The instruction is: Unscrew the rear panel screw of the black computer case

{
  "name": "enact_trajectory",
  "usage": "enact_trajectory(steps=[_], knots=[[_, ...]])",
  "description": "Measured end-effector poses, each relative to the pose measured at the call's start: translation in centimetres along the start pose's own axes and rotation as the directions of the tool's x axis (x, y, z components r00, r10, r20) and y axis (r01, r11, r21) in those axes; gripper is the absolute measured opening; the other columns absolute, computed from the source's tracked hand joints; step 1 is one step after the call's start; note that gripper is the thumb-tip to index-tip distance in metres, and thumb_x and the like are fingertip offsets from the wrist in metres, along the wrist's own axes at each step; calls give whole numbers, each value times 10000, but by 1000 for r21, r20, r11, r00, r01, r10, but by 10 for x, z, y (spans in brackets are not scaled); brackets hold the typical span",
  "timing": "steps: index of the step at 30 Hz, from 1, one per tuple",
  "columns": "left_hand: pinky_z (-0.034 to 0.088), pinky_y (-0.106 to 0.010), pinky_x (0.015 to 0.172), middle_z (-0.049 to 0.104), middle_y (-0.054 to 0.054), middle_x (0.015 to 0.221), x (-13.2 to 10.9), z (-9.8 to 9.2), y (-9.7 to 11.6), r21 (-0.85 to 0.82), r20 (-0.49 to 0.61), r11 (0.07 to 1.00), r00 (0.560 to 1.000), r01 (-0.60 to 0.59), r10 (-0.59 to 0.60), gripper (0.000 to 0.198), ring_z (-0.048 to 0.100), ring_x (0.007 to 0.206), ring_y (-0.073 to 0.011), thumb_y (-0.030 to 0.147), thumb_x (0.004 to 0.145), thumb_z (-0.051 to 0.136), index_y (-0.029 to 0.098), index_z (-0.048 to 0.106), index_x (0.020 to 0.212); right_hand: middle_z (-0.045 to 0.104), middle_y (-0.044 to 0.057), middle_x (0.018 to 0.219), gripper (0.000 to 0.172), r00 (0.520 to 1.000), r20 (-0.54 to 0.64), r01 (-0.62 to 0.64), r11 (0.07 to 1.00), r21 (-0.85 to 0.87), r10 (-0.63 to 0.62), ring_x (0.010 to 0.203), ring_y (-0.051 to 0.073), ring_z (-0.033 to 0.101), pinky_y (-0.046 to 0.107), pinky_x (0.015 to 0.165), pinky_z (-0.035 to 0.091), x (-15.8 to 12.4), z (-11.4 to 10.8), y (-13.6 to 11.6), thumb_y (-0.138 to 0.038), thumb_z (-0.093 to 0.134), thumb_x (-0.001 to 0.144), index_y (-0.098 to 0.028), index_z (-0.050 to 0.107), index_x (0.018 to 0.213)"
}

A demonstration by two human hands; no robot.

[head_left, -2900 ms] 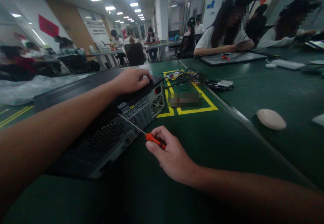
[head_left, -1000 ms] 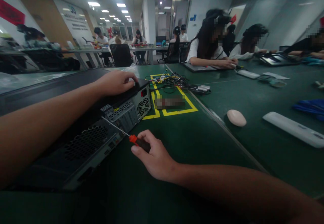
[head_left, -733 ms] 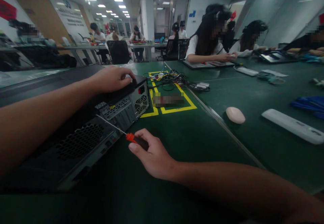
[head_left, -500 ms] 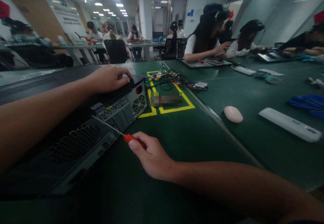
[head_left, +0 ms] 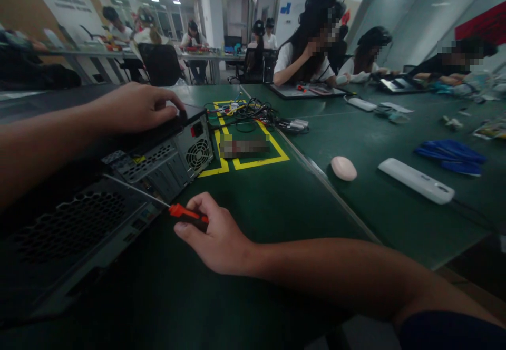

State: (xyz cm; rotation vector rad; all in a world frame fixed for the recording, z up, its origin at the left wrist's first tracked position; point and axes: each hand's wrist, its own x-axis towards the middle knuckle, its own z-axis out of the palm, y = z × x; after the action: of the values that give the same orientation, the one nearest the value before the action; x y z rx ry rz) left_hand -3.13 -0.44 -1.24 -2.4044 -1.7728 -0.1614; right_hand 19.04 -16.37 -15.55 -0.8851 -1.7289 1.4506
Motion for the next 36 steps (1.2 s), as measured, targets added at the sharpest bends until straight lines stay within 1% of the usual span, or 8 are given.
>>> enact_trajectory(steps=[5,9,12,17,23,29,32,36], knots=[[351,-267,892,648,-4,937,-2,-2,4,31,11,998,999,48,-48,542,505,832,-116,388,1028,455,141,729,1425,535,-74,792,265,1000,11,-2,1000,15,2,697,148,527,279,669,429,0,1,1,-384,751,977,-268,521,1036],[371,-261,860,648,5,886,-2,-3,5,29,12,999,999,41,-41,527,525,808,-124,376,1021,456,172,738,1416,554,-70,810,264,1000,6,-1,1000,16,1,714,149,539,277,679,435,0,1,0,-386,757,978,-268,530,1040],[367,-271,854,632,5,864,0,-1,1,24,12,999,999,42,-42,532,503,791,-116,382,1031,453,170,733,1430,566,-65,821,257,1000,7,7,1000,14,-7,723,151,546,278,685,437,0,1,1,-401,755,987,-266,544,1045],[351,-275,888,615,1,910,1,0,-3,20,0,999,1000,29,-29,523,464,821,-98,385,1052,460,144,725,1433,559,-71,808,248,1000,4,0,1000,24,0,716,151,541,271,673,434,-1,1,1,-397,755,986,-271,555,1062],[375,-276,854,637,-14,905,0,-1,0,19,8,999,1000,27,-27,504,505,803,-120,377,1049,463,161,737,1412,540,-71,788,246,1000,-12,10,1000,29,-9,717,149,533,274,687,429,0,2,2,-414,756,991,-266,566,1039],[355,-266,852,631,-13,915,-1,0,0,14,-6,1000,1000,17,-17,511,503,810,-113,377,1054,463,145,735,1419,558,-59,813,203,999,-2,36,997,70,-36,749,145,541,269,696,424,1,4,6,-372,760,1006,-248,603,1036],[360,-270,871,642,-17,938,-2,-2,2,9,-3,1000,1000,30,-30,518,508,816,-120,376,1037,470,134,744,1403,561,-48,821,166,999,10,37,994,99,-38,754,147,537,269,692,427,2,5,8,-355,742,1034,-231,633,1047],[370,-279,872,685,-36,994,-3,-3,3,-14,-7,1000,1000,5,-5,516,526,834,-144,373,1034,469,121,751,1384,588,-34,849,138,998,-7,57,996,68,-57,765,149,545,277,709,436,4,4,9,-353,698,1076,-216,681,1077]])
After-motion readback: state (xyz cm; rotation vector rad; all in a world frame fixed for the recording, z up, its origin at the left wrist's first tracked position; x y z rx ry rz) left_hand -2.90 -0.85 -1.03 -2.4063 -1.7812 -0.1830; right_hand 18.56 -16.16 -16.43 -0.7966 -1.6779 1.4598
